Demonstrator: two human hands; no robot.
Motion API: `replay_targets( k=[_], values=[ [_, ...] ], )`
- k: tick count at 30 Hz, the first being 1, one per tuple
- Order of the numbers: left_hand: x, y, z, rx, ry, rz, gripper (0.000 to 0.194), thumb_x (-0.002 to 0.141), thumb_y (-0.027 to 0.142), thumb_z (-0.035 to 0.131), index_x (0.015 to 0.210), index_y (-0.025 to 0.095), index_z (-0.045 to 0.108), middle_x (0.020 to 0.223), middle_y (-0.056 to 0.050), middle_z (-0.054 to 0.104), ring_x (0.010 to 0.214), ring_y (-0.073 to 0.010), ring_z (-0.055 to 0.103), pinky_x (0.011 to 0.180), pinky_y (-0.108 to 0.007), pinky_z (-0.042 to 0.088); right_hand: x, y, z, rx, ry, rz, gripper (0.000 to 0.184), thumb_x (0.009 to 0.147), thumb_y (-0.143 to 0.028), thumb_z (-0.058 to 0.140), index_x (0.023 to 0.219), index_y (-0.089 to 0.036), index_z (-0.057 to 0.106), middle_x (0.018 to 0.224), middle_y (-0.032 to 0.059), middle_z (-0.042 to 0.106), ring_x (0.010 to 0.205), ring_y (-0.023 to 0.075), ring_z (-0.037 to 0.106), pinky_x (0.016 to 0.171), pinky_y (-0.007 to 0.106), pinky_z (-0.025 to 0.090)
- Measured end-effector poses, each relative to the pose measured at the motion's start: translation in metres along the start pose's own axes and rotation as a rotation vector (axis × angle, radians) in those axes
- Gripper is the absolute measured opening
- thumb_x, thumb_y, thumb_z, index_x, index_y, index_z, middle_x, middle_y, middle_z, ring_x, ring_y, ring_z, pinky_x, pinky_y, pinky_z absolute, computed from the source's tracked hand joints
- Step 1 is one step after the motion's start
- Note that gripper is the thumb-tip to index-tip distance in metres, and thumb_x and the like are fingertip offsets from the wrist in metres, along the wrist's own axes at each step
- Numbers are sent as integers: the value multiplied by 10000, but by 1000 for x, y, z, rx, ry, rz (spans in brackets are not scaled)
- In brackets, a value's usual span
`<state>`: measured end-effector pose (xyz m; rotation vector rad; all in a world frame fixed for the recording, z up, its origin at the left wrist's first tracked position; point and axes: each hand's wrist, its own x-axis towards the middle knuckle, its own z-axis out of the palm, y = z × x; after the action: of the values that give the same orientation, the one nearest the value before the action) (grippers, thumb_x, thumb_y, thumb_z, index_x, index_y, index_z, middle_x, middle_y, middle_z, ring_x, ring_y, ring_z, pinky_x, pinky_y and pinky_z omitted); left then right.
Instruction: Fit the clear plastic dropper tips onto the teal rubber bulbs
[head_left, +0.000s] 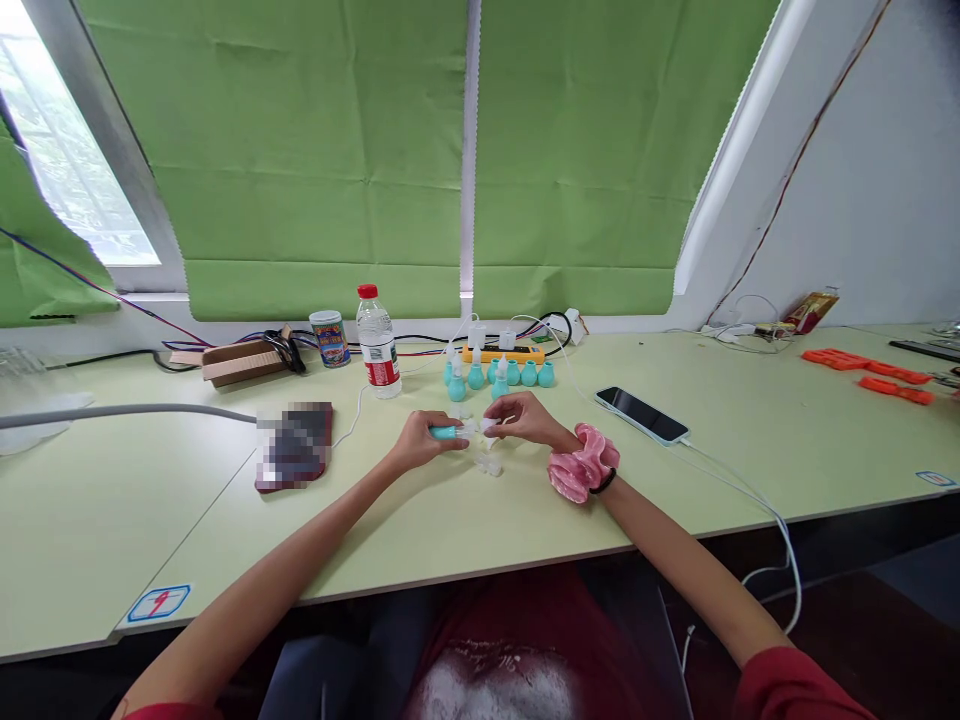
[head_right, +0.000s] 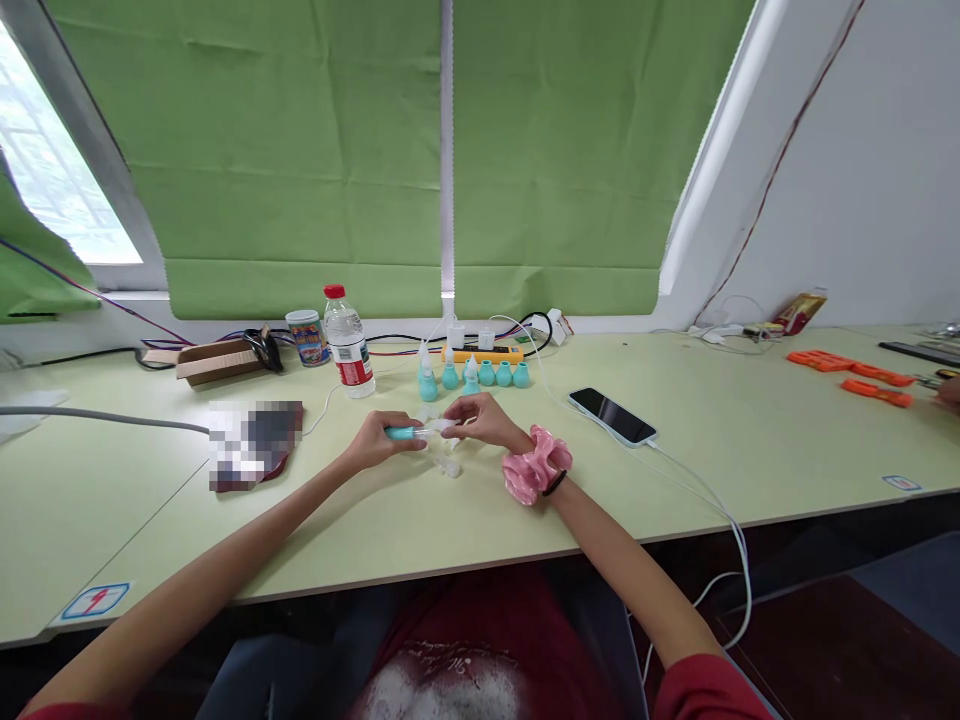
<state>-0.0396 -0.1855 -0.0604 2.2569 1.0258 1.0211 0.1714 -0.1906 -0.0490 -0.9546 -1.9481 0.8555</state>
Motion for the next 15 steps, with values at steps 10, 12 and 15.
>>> replay_targets(
  k=[10,12,15],
  values=[
    [-1,6,1,-34,2,19,383,536,418,700,782,125,677,666,-30,646,595,-147,552,505,-215,411,-2,4,15,146,72,-27,308,444,-327,751,629,-114,631,622,20,591,490,101,513,438,234,447],
    [-2,8,1,-17,11,44,363,540,405,703,778,132,681,656,-25,642,581,-139,542,501,-212,403,-3,2,16,151,79,-48,275,440,-320,754,568,-120,615,569,0,556,478,90,484,426,223,418],
    [-3,11,3,23,35,97,329,561,393,699,779,148,684,627,-11,617,550,-118,516,496,-207,380,-2,0,15,152,80,-67,253,437,-308,757,519,-123,605,508,-19,512,448,72,440,404,210,367]
  ],
)
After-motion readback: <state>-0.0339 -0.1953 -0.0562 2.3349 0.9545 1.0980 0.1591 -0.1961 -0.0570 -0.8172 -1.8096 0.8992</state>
